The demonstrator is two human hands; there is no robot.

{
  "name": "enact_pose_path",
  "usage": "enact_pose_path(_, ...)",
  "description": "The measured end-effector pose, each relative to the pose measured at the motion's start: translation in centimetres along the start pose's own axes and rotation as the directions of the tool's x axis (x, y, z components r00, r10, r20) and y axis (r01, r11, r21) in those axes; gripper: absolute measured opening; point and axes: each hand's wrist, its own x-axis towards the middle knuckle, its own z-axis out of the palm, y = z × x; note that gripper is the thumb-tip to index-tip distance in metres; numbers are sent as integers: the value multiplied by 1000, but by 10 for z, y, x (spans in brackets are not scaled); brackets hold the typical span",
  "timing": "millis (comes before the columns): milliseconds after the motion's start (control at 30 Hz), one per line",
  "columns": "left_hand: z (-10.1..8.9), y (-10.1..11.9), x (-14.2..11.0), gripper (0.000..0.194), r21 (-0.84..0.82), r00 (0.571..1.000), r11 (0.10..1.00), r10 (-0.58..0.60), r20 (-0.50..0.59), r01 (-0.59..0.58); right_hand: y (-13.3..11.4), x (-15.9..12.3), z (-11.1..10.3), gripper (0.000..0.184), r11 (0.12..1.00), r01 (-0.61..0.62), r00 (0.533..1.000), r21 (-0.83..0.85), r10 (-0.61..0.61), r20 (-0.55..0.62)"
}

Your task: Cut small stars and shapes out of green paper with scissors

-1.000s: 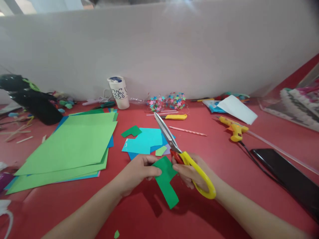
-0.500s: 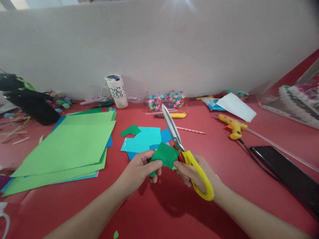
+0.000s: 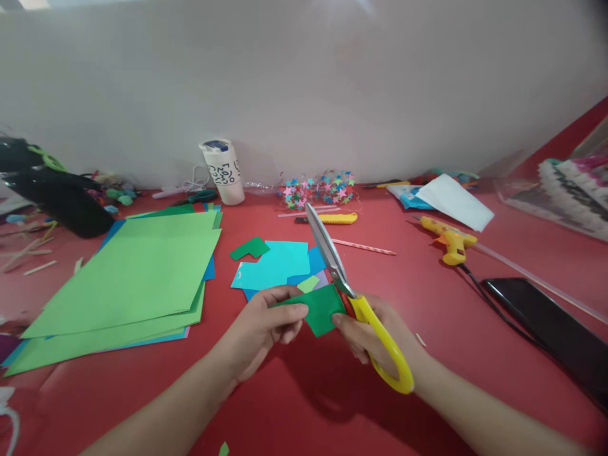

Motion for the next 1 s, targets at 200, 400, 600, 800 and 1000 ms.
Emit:
enact_pose_path(200,6,-9,-1,22,-10,998,998,60,24,-60,-1,-3,5,22,1000,21,1000,10,-22,17)
enact_pose_path(400,7,-4,-5,21,172,989,985,-7,149,-19,-1,-5,4,26,998,49,999,43,-49,2)
enact_pose_path(600,7,-6,-4,15,173,990,981,71,122,-92,-8,-6,2,33,1000,23,1000,-19,-23,-22)
enact_pose_path(800,-6,13,2,20,75,985,985,162,-60,-157,-2,-3,-20,49,975,147,973,-165,-113,200)
enact_pose_path(1000,-20,27,6,23,99,893,928,373,-250,-360,-4,0,-33,51,876,181,942,-447,-23,336)
